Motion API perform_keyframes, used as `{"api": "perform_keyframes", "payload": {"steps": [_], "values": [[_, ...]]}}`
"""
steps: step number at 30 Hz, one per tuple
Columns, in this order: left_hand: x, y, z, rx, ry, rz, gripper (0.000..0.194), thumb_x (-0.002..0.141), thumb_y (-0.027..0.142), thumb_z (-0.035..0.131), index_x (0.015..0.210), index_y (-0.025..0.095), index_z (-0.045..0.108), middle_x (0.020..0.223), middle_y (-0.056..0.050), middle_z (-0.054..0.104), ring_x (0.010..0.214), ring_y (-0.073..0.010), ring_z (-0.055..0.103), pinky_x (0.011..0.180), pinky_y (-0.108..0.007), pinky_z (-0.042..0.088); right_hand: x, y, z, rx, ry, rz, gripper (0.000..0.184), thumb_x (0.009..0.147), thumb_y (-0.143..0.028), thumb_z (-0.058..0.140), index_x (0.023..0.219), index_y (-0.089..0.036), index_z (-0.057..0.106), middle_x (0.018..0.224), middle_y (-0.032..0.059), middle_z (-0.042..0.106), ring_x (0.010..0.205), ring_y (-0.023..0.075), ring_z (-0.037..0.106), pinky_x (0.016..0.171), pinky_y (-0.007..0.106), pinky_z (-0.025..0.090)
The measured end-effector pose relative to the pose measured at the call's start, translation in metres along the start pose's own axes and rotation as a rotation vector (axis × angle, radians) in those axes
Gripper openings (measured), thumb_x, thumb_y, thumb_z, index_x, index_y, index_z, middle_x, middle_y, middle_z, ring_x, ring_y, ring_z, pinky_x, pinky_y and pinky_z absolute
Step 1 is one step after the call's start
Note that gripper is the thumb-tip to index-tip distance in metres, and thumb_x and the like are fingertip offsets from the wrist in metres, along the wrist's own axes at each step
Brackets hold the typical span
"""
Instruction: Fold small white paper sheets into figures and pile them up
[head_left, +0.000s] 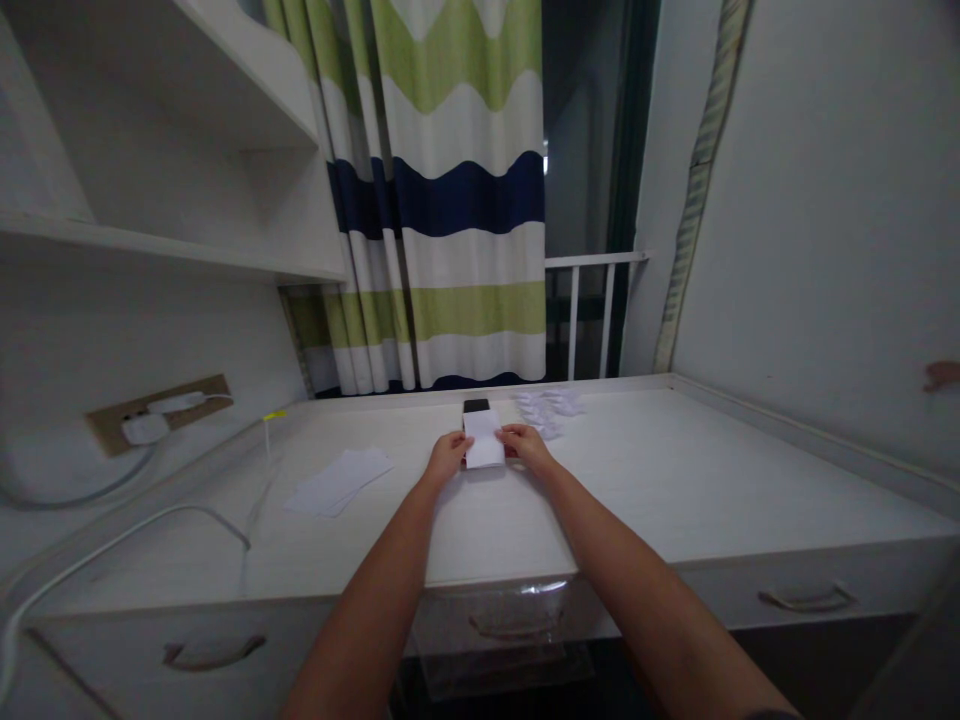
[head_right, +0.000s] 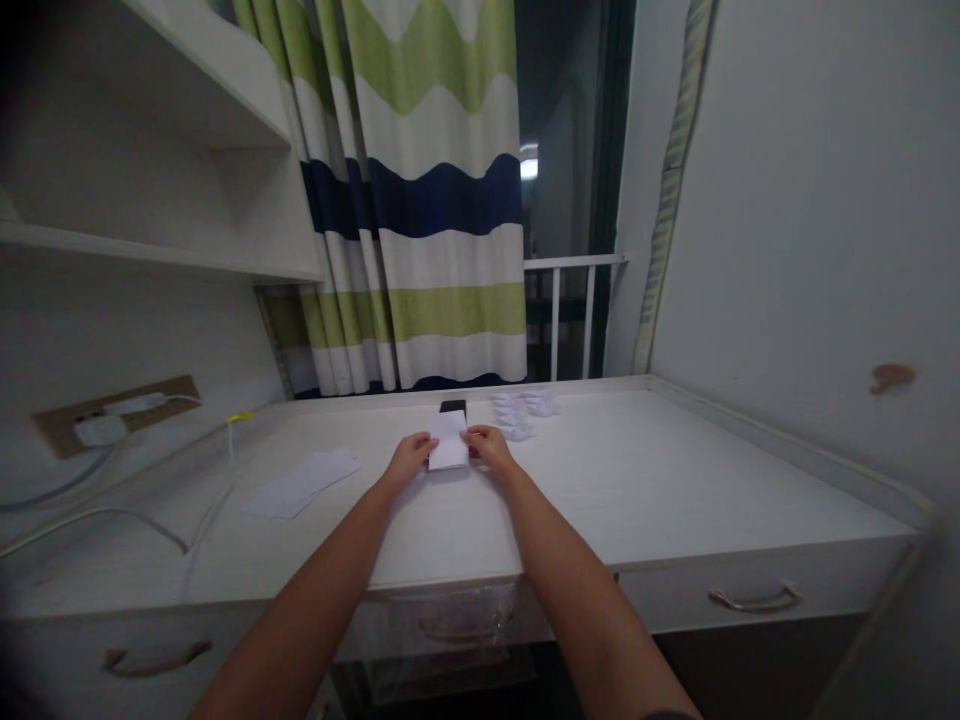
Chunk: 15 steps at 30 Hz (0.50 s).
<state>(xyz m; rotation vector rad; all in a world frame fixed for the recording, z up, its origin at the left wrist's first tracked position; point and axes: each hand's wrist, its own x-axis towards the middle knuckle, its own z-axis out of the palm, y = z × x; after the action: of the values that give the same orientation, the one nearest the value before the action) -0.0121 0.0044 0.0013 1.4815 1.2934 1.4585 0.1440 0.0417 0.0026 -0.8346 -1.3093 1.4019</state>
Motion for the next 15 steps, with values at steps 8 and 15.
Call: {"api": "perform_keyframes", "payload": {"steps": [8, 15], "values": [[0.0010, -0.0016, -0.0022, 0.059, 0.030, 0.036, 0.020, 0.059, 0.034, 0.056, 0.060, 0.013, 0.053, 0.054, 0.001, 0.052, 0.049, -0.0104, 0.048, 0.043, -0.021, 0.038, 0.0011, 0.0017, -0.0004, -0.028, 0.001, -0.019, 0.017, 0.053, -0.024, 0.067, 0.059, -0.013, 0.056, 0.049, -0.0027, 0.053, 0.043, 0.0070, 0.049, 0.044, 0.020, 0.042], [0.0000, 0.0028, -0.0027, 0.071, 0.073, 0.039, 0.018, 0.059, 0.032, 0.055, 0.062, 0.013, 0.054, 0.054, 0.001, 0.052, 0.049, -0.0105, 0.048, 0.043, -0.021, 0.038, -0.0005, 0.0030, -0.0014, -0.042, -0.043, -0.003, 0.016, 0.055, -0.024, 0.066, 0.062, -0.012, 0.057, 0.048, -0.0023, 0.053, 0.040, 0.0069, 0.048, 0.042, 0.020, 0.041]]}}
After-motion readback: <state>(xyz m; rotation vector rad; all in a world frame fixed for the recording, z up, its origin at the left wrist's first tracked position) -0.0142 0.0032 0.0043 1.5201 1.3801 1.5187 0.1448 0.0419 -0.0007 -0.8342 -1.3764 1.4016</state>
